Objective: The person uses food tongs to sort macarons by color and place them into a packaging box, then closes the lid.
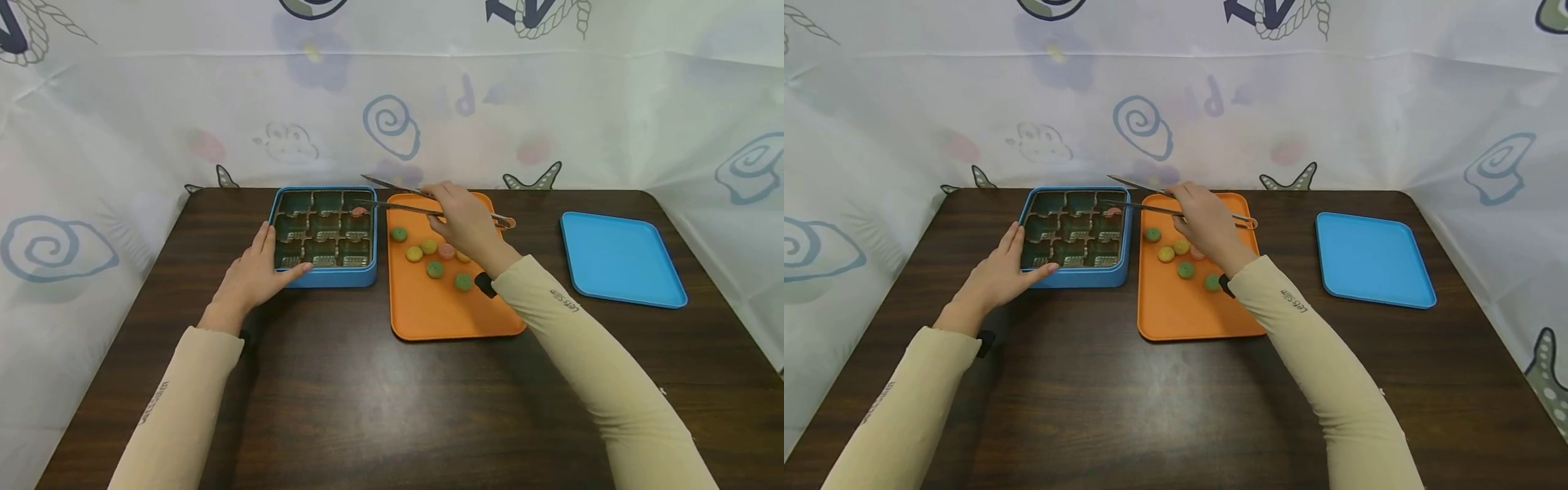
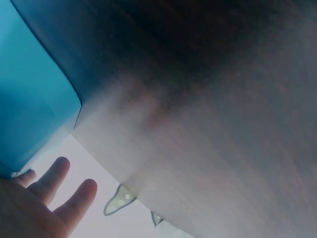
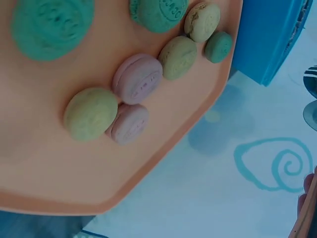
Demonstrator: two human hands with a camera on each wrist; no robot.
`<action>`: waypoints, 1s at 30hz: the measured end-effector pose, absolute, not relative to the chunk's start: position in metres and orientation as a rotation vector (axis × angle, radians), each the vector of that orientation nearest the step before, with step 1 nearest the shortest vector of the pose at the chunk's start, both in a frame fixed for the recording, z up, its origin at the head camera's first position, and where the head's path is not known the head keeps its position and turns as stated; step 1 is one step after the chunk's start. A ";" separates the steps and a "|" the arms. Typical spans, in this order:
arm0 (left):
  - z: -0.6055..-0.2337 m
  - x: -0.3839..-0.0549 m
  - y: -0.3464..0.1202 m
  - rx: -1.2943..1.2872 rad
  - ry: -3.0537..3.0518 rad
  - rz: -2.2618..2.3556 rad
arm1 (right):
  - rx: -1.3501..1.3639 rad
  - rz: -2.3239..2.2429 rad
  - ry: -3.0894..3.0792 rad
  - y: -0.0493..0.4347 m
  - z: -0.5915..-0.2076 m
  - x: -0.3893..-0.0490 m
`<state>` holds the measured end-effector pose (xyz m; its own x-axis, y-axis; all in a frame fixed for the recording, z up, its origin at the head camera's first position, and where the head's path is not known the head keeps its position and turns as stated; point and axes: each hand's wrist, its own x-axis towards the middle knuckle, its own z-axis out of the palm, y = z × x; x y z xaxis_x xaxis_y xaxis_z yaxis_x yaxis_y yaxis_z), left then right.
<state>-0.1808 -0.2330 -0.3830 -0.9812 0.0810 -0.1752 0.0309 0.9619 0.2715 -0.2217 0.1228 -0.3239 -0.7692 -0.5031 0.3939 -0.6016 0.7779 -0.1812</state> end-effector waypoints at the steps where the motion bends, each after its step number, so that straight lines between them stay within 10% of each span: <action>1: -0.383 -0.181 -0.233 0.084 2.928 0.401 | 0.844 0.421 -2.640 0.125 -0.323 -0.220; 30: -0.383 -0.180 -0.234 0.077 2.909 0.393 | 0.711 0.316 -2.734 0.200 -0.330 -0.186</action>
<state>-0.1802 -0.2335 -0.3826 -0.9776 0.0785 -0.1951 0.0239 0.9632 0.2678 -0.1861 0.1996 -0.3305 -0.8334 -0.4375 0.3378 -0.5030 0.8536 -0.1354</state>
